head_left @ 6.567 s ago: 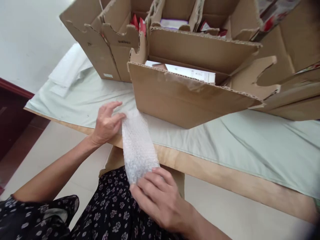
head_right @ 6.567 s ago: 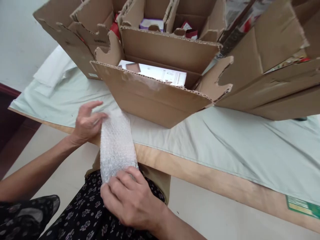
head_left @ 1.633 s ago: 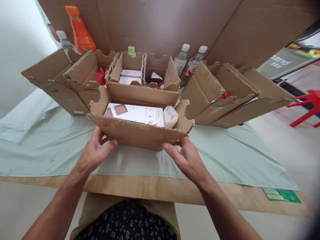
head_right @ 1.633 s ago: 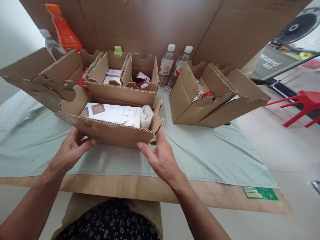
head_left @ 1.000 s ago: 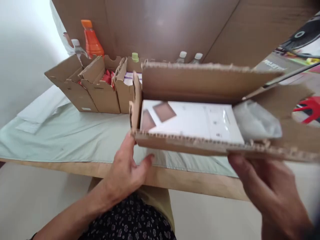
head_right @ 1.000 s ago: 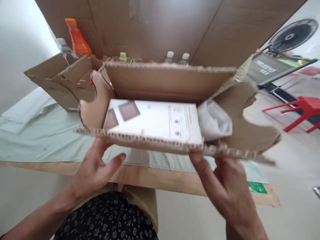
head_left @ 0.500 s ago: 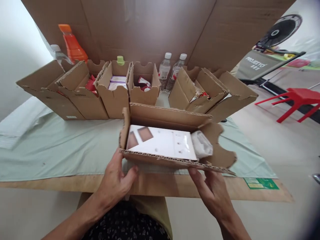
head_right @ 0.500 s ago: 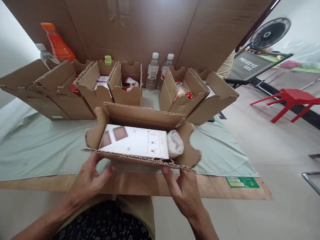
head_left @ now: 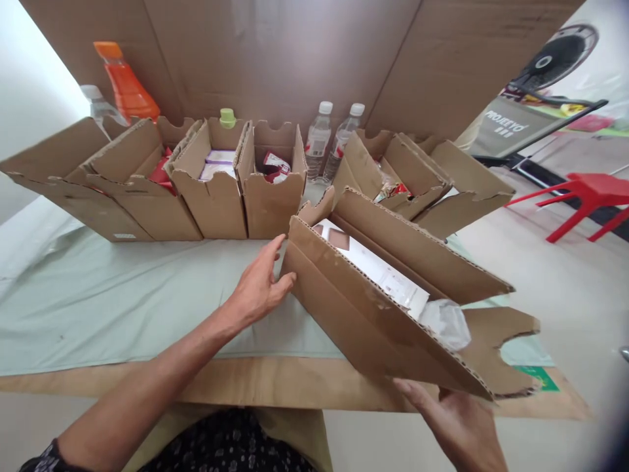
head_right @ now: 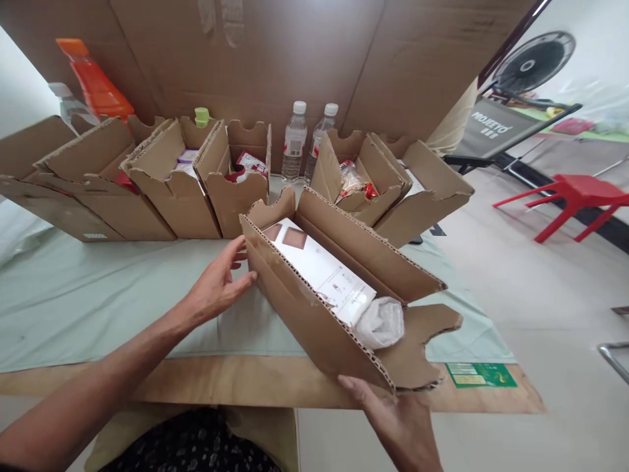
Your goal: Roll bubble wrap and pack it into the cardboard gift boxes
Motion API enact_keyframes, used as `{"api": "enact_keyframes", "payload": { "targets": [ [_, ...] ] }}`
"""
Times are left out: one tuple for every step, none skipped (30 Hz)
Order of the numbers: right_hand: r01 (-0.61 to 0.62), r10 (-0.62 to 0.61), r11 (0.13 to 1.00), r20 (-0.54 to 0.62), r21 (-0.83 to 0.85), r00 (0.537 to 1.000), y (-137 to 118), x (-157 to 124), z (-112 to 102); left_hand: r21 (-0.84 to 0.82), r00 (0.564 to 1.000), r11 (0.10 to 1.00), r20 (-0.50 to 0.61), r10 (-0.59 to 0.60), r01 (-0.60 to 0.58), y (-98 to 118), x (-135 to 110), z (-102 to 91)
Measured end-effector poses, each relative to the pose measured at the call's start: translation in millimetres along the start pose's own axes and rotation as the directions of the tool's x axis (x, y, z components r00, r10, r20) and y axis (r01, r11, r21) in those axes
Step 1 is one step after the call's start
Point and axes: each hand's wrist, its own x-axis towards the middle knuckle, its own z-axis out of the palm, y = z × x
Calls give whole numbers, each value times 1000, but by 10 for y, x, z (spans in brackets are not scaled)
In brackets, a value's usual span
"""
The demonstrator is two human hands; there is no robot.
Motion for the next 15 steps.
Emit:
{"api": "enact_keyframes", "payload": {
  "targets": [
    [-3, 2, 1000, 34, 24, 999, 61, 55, 6, -12, 998, 1000, -67, -2, 2, -8, -79, 56],
    [-10, 8, 999, 58, 44, 998, 112, 102, 15, -26, 993, 1000, -117, 1, -4, -14, -159, 119],
    [-21, 17, 998, 71, 62, 997, 152, 138, 28, -40, 990, 999, -139, 13, -19, -19, -228, 183],
    [-33, 26, 996, 83, 81, 996, 181, 164, 43, -55, 990, 998, -137, 30, -38, -22, -280, 243],
    [-42, 32, 994, 97, 102, 995, 199, 182, 61, -71, 991, 996, -126, 45, -54, -22, -311, 295],
    [-50, 37, 991, 106, 125, 994, 210, 192, 80, -86, 992, 994, -114, 57, -67, -18, -319, 338],
    [-56, 41, 987, 102, 148, 994, 214, 198, 101, -99, 993, 992, -102, 67, -77, -13, -307, 371],
    [-59, 44, 983, 91, 173, 995, 212, 202, 124, -111, 993, 990, -91, 74, -84, -6, -279, 395],
    [-60, 45, 978, 77, 202, 996, 203, 206, 151, -124, 994, 988, -79, 80, -89, 2, -240, 412],
    [-61, 49, 970, 56, 234, 997, 189, 212, 182, -137, 994, 986, -68, 85, -94, 9, -195, 425],
    [-63, 55, 960, 36, 272, 998, 168, 221, 217, -149, 994, 984, -60, 90, -98, 14, -150, 437],
    [-67, 59, 947, 35, 313, 998, 141, 231, 256, -159, 994, 982, -55, 93, -101, 18, -106, 452],
    [-72, 60, 933, 46, 353, 997, 108, 243, 297, -165, 994, 981, -53, 98, -105, 19, -67, 471],
    [-78, 61, 918, 56, 389, 997, 71, 254, 341, -168, 993, 979, -54, 109, -117, 18, -34, 496],
    [-79, 60, 905, 59, 418, 996, 33, 262, 386, -169, 990, 977, -54, 127, -134, 15, -8, 525]
  ]
}}
